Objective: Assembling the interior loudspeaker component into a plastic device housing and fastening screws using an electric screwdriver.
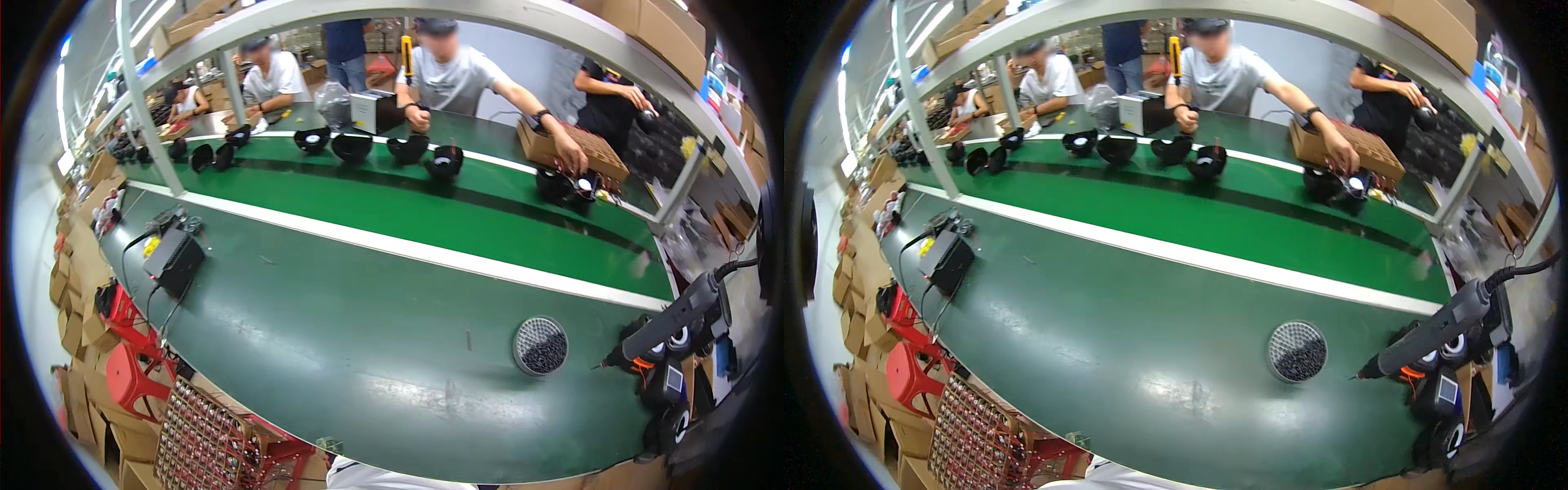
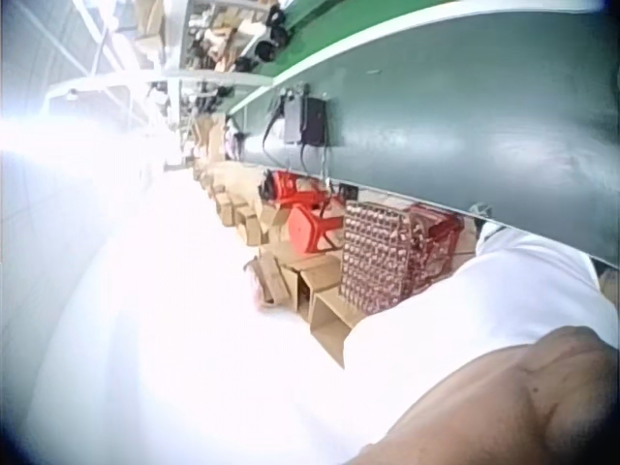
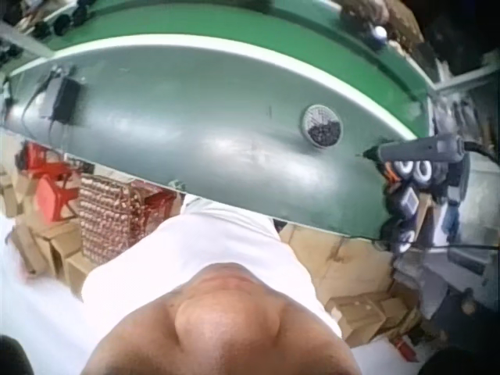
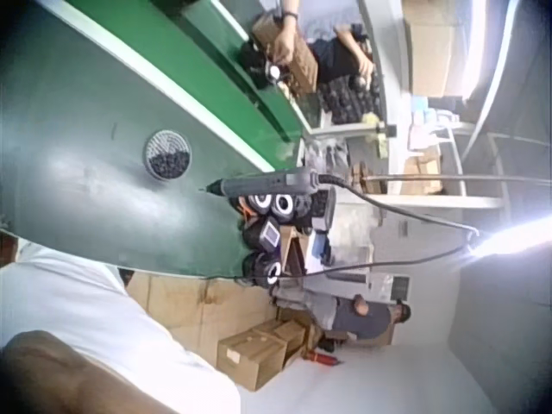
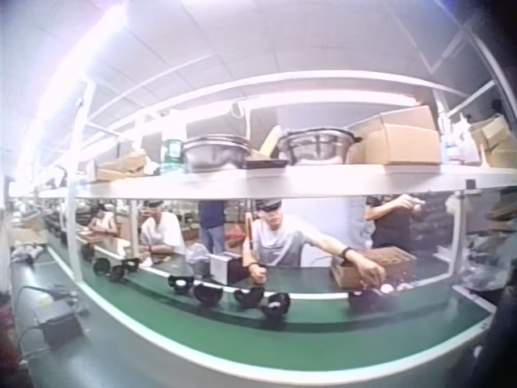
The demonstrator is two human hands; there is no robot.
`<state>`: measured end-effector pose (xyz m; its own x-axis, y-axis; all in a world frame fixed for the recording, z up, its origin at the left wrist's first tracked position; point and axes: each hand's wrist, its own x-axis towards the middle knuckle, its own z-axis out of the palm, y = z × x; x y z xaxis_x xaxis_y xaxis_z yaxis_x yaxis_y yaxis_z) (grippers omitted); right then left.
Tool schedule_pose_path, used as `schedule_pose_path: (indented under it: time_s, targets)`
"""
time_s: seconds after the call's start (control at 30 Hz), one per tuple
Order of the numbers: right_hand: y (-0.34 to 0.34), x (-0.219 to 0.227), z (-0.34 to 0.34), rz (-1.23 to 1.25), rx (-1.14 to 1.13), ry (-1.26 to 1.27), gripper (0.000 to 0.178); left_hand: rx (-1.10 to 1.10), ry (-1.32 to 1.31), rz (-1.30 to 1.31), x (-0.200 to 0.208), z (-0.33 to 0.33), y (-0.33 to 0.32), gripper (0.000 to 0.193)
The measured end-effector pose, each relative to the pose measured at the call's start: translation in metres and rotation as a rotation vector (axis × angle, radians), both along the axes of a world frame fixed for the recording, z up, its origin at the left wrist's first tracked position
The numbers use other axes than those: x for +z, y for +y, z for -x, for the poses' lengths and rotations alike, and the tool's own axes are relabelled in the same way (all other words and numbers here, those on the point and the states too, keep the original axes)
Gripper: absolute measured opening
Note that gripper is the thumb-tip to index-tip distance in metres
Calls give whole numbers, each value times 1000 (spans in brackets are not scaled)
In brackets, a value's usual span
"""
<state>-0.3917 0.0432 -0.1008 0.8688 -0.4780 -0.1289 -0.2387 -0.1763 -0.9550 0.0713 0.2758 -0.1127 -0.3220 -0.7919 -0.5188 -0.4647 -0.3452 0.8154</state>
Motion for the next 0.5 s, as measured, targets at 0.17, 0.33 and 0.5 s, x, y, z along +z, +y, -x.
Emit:
schedule_pose_path:
  time_s: [0.17, 0.33, 0.5]
  targets:
    - [-12, 9, -8, 9, 99, 9, 29, 93, -31, 28, -10, 8, 26, 41]
    - [-22, 17, -11, 9, 169, 43, 28, 156, -38, 45, -29, 15, 40, 41]
    - [-36, 26, -15, -26, 282, 105, 27, 262, -19, 21, -49, 40, 70, 41]
